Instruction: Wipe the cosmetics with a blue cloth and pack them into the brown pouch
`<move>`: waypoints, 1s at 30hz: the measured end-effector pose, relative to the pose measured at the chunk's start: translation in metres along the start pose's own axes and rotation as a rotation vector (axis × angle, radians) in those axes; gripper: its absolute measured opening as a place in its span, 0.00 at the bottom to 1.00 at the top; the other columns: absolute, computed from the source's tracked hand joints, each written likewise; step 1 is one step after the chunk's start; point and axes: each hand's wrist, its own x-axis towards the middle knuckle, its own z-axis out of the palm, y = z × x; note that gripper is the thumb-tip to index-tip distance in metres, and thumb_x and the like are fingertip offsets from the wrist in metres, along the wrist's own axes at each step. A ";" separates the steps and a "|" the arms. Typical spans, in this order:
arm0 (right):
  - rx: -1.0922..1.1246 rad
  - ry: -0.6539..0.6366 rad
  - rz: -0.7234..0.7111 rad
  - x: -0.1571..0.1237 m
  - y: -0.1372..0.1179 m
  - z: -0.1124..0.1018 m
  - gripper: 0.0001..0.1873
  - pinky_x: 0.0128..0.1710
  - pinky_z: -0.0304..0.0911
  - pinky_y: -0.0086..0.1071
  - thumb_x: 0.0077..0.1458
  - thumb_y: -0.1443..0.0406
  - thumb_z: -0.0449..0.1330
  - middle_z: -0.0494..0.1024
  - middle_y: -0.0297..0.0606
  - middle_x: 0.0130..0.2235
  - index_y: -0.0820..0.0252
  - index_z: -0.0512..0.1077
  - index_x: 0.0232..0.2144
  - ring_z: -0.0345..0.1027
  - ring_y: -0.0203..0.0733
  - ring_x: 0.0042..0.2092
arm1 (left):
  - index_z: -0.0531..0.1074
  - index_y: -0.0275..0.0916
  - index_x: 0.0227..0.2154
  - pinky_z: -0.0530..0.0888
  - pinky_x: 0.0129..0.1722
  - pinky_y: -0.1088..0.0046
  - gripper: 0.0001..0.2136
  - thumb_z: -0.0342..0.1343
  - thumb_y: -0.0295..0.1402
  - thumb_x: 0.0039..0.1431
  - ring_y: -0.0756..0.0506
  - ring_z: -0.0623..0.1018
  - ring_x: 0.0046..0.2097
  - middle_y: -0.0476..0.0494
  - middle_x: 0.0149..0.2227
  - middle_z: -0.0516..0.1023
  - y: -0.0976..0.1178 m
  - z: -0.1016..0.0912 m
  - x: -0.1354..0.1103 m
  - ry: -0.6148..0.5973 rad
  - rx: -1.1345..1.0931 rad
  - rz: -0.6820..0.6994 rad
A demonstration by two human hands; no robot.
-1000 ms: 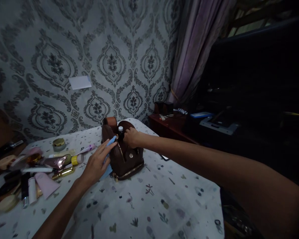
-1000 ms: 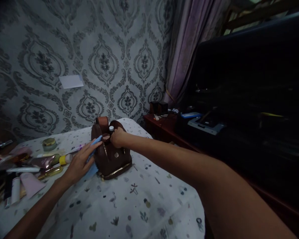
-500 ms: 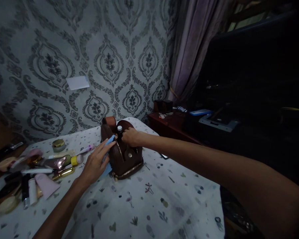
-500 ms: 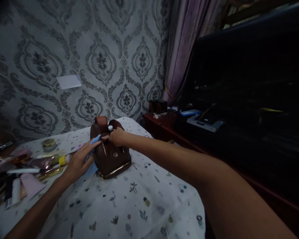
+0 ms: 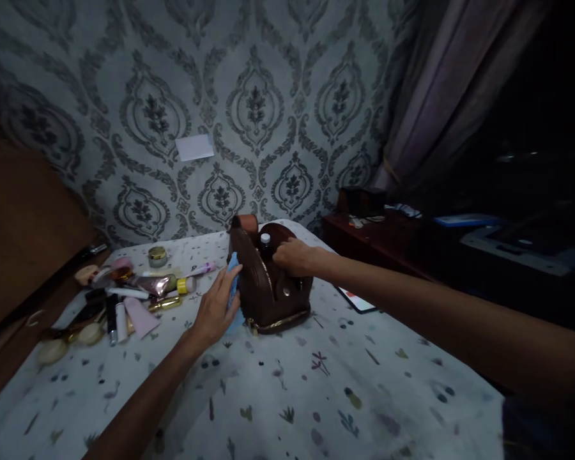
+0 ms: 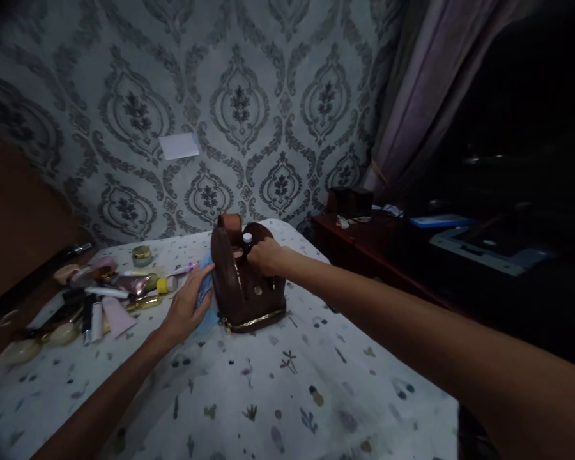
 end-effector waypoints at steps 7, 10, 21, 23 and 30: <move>0.053 0.126 0.047 -0.004 0.002 -0.010 0.13 0.43 0.65 0.37 0.60 0.73 0.53 0.80 0.54 0.43 0.69 0.78 0.39 0.75 0.52 0.46 | 0.64 0.37 0.57 0.71 0.55 0.63 0.19 0.42 0.26 0.65 0.42 0.71 0.56 0.36 0.54 0.71 -0.046 -0.022 -0.033 -0.056 0.353 -0.147; 0.124 0.375 0.116 -0.010 -0.007 -0.015 0.12 0.46 0.65 0.39 0.62 0.72 0.52 0.78 0.54 0.43 0.68 0.77 0.37 0.72 0.52 0.46 | 0.64 0.36 0.58 0.71 0.55 0.60 0.20 0.42 0.23 0.63 0.40 0.69 0.56 0.35 0.54 0.70 -0.075 -0.041 -0.035 -0.051 0.525 -0.272; 0.707 0.964 -0.409 -0.014 -0.131 0.012 0.09 0.41 0.69 0.38 0.63 0.72 0.51 0.76 0.46 0.40 0.62 0.71 0.39 0.69 0.45 0.42 | 0.75 0.41 0.45 0.73 0.46 0.61 0.15 0.48 0.24 0.61 0.36 0.69 0.54 0.36 0.47 0.75 -0.124 -0.075 -0.036 -0.227 0.659 -0.407; 0.804 0.876 -0.406 -0.002 -0.149 0.025 0.09 0.41 0.69 0.37 0.62 0.73 0.51 0.76 0.44 0.39 0.61 0.71 0.38 0.70 0.44 0.41 | 0.75 0.40 0.43 0.72 0.45 0.60 0.14 0.47 0.24 0.61 0.35 0.69 0.53 0.35 0.45 0.76 -0.122 -0.075 -0.036 -0.229 0.660 -0.411; 1.210 0.647 -0.276 0.038 -0.190 0.060 0.10 0.40 0.67 0.35 0.60 0.70 0.52 0.78 0.42 0.36 0.61 0.74 0.36 0.72 0.43 0.39 | 0.77 0.43 0.38 0.72 0.46 0.69 0.13 0.48 0.24 0.60 0.44 0.74 0.48 0.44 0.41 0.77 -0.123 -0.078 -0.046 -0.182 0.573 -0.435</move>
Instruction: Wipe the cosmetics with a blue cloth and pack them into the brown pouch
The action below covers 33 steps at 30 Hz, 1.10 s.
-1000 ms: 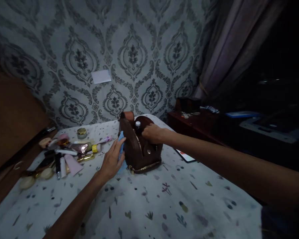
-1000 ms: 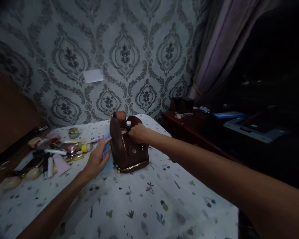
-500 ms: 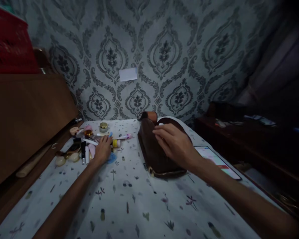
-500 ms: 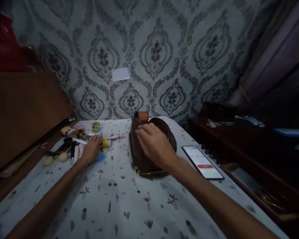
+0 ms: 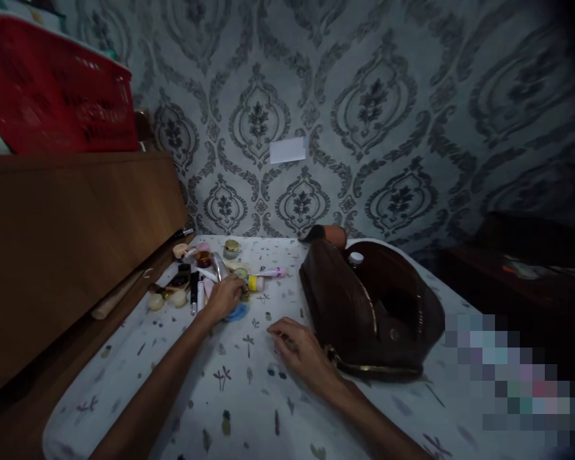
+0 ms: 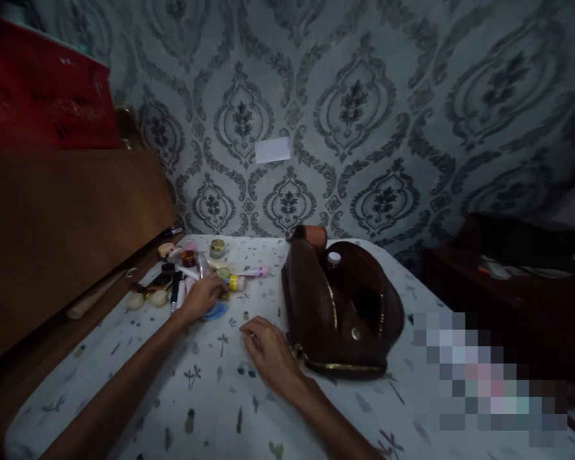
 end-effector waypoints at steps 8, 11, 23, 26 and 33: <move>0.202 0.026 0.152 -0.006 0.009 0.022 0.13 0.39 0.65 0.34 0.60 0.62 0.52 0.79 0.42 0.35 0.60 0.76 0.35 0.73 0.45 0.38 | 0.68 0.36 0.51 0.66 0.54 0.53 0.17 0.50 0.24 0.59 0.33 0.68 0.57 0.29 0.55 0.69 -0.023 0.009 0.005 0.179 -0.038 -0.315; 0.217 0.030 0.178 -0.007 0.011 0.022 0.14 0.39 0.65 0.34 0.60 0.61 0.53 0.79 0.41 0.35 0.60 0.76 0.34 0.73 0.45 0.38 | 0.69 0.37 0.49 0.68 0.51 0.55 0.16 0.51 0.25 0.57 0.34 0.73 0.51 0.31 0.51 0.71 -0.027 0.016 0.014 0.183 -0.119 -0.312; 0.216 -0.009 0.192 -0.007 0.010 0.021 0.15 0.40 0.64 0.33 0.62 0.60 0.51 0.78 0.41 0.36 0.60 0.76 0.36 0.72 0.44 0.39 | 0.72 0.40 0.46 0.73 0.50 0.68 0.19 0.46 0.18 0.56 0.45 0.76 0.48 0.44 0.45 0.78 -0.054 0.020 0.053 0.301 -0.315 -0.174; 0.212 -0.019 0.187 -0.007 0.009 0.020 0.15 0.40 0.65 0.33 0.62 0.60 0.51 0.78 0.41 0.36 0.60 0.76 0.36 0.72 0.44 0.39 | 0.72 0.39 0.47 0.69 0.56 0.60 0.14 0.50 0.22 0.61 0.41 0.72 0.55 0.39 0.51 0.74 -0.085 0.008 0.065 0.288 -0.195 -0.218; 0.204 -0.010 0.152 -0.005 0.007 0.018 0.14 0.39 0.65 0.33 0.62 0.61 0.51 0.78 0.42 0.35 0.60 0.75 0.35 0.73 0.44 0.38 | 0.69 0.38 0.52 0.76 0.48 0.57 0.16 0.56 0.38 0.64 0.42 0.76 0.50 0.39 0.53 0.72 -0.137 0.004 0.084 0.119 -0.006 -0.241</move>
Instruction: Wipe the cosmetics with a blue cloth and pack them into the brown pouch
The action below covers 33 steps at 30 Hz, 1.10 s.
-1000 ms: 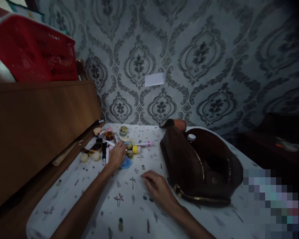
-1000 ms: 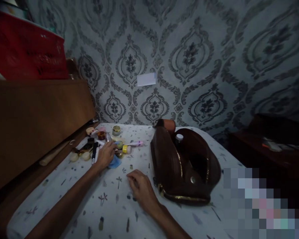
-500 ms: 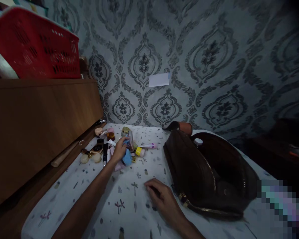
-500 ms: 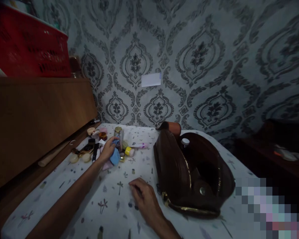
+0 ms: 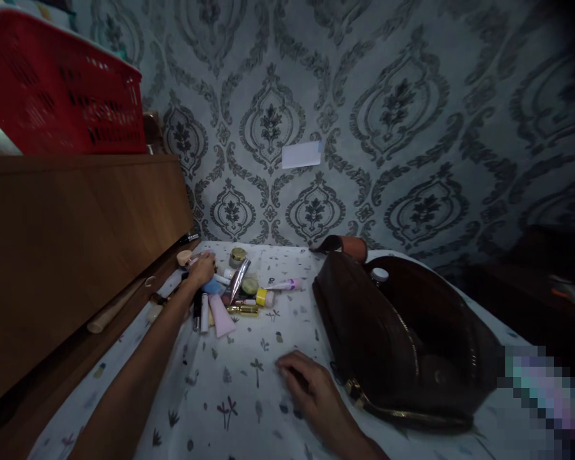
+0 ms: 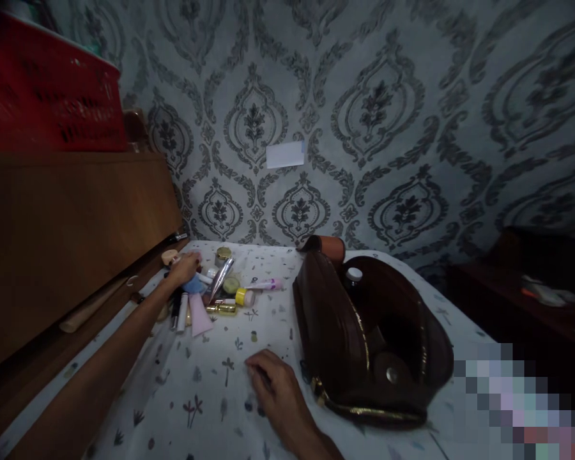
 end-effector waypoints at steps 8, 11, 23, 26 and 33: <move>0.005 -0.002 -0.002 -0.001 0.000 0.001 0.13 0.38 0.65 0.32 0.62 0.63 0.51 0.78 0.41 0.35 0.59 0.75 0.34 0.73 0.43 0.38 | 0.69 0.37 0.52 0.76 0.48 0.57 0.16 0.56 0.38 0.64 0.42 0.76 0.49 0.39 0.53 0.72 -0.004 0.009 0.012 -0.127 0.056 0.061; 0.013 -0.001 0.001 -0.002 0.000 0.001 0.12 0.39 0.65 0.32 0.62 0.64 0.51 0.78 0.41 0.36 0.59 0.75 0.35 0.73 0.43 0.39 | 0.70 0.38 0.51 0.76 0.48 0.57 0.15 0.55 0.38 0.65 0.43 0.76 0.49 0.39 0.53 0.73 -0.009 0.002 0.019 -0.157 0.035 0.081; 0.002 -0.007 -0.005 -0.001 0.001 0.001 0.12 0.39 0.65 0.33 0.62 0.63 0.51 0.78 0.40 0.35 0.60 0.75 0.35 0.73 0.43 0.39 | 0.69 0.37 0.52 0.75 0.49 0.56 0.17 0.56 0.39 0.64 0.42 0.75 0.50 0.39 0.53 0.72 0.002 -0.002 -0.011 -0.165 -0.013 0.093; 0.002 -0.008 -0.005 -0.001 0.002 0.001 0.13 0.38 0.65 0.32 0.63 0.62 0.51 0.78 0.40 0.35 0.59 0.75 0.34 0.72 0.43 0.38 | 0.69 0.38 0.53 0.72 0.53 0.53 0.15 0.54 0.36 0.65 0.40 0.73 0.54 0.38 0.54 0.72 0.014 -0.006 -0.023 -0.072 -0.092 0.096; 0.012 -0.004 0.000 -0.002 0.004 0.002 0.13 0.39 0.66 0.34 0.62 0.62 0.52 0.78 0.41 0.36 0.59 0.75 0.35 0.72 0.44 0.39 | 0.74 0.42 0.48 0.73 0.50 0.68 0.13 0.50 0.31 0.63 0.45 0.78 0.47 0.47 0.45 0.80 0.031 -0.012 -0.037 0.011 -0.353 0.178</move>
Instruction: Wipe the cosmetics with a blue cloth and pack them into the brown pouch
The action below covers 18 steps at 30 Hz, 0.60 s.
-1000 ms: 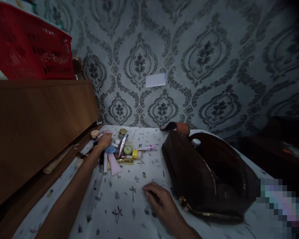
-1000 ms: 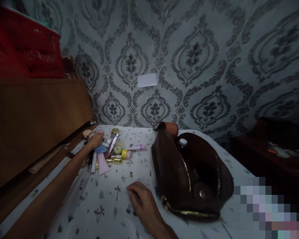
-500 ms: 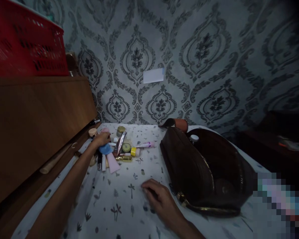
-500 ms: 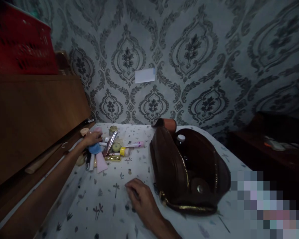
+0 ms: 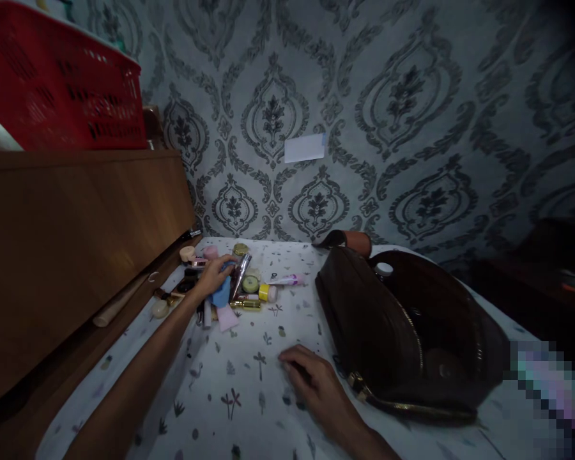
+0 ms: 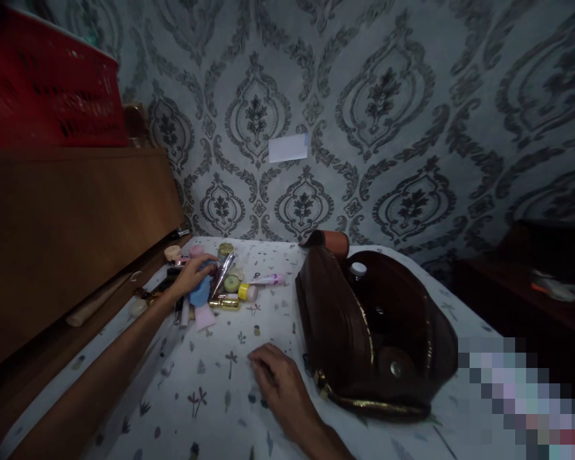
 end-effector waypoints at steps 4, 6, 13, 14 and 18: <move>0.006 -0.002 -0.007 0.001 -0.002 -0.001 0.13 0.39 0.66 0.35 0.62 0.62 0.51 0.78 0.41 0.35 0.59 0.75 0.35 0.73 0.44 0.39 | 0.72 0.38 0.50 0.74 0.47 0.67 0.15 0.46 0.32 0.65 0.43 0.78 0.47 0.43 0.46 0.79 -0.015 -0.010 0.008 0.107 -0.079 -0.068; 0.006 -0.005 -0.017 0.001 -0.003 -0.002 0.13 0.39 0.66 0.35 0.62 0.62 0.51 0.78 0.41 0.35 0.59 0.75 0.34 0.72 0.44 0.38 | 0.71 0.37 0.50 0.74 0.49 0.65 0.15 0.44 0.32 0.66 0.43 0.77 0.48 0.40 0.47 0.78 -0.027 -0.014 0.012 0.142 -0.086 -0.119; -0.020 -0.014 -0.008 0.002 -0.003 -0.002 0.13 0.38 0.66 0.34 0.62 0.62 0.51 0.79 0.41 0.35 0.59 0.75 0.35 0.72 0.43 0.37 | 0.70 0.36 0.51 0.76 0.48 0.56 0.16 0.56 0.39 0.64 0.42 0.76 0.49 0.40 0.51 0.73 -0.042 0.007 0.010 0.019 -0.062 -0.200; -0.021 -0.012 -0.012 0.002 -0.003 -0.002 0.13 0.38 0.66 0.34 0.62 0.62 0.51 0.78 0.41 0.35 0.59 0.75 0.35 0.72 0.43 0.38 | 0.70 0.36 0.50 0.76 0.47 0.57 0.16 0.56 0.39 0.64 0.43 0.76 0.48 0.40 0.51 0.74 -0.041 0.010 0.009 -0.001 -0.063 -0.205; -0.022 -0.010 -0.019 0.002 -0.005 -0.002 0.12 0.39 0.66 0.33 0.61 0.63 0.52 0.79 0.41 0.35 0.60 0.75 0.34 0.73 0.43 0.38 | 0.71 0.36 0.46 0.75 0.45 0.61 0.13 0.55 0.40 0.64 0.45 0.77 0.44 0.42 0.45 0.76 -0.034 0.010 0.008 -0.022 -0.091 -0.190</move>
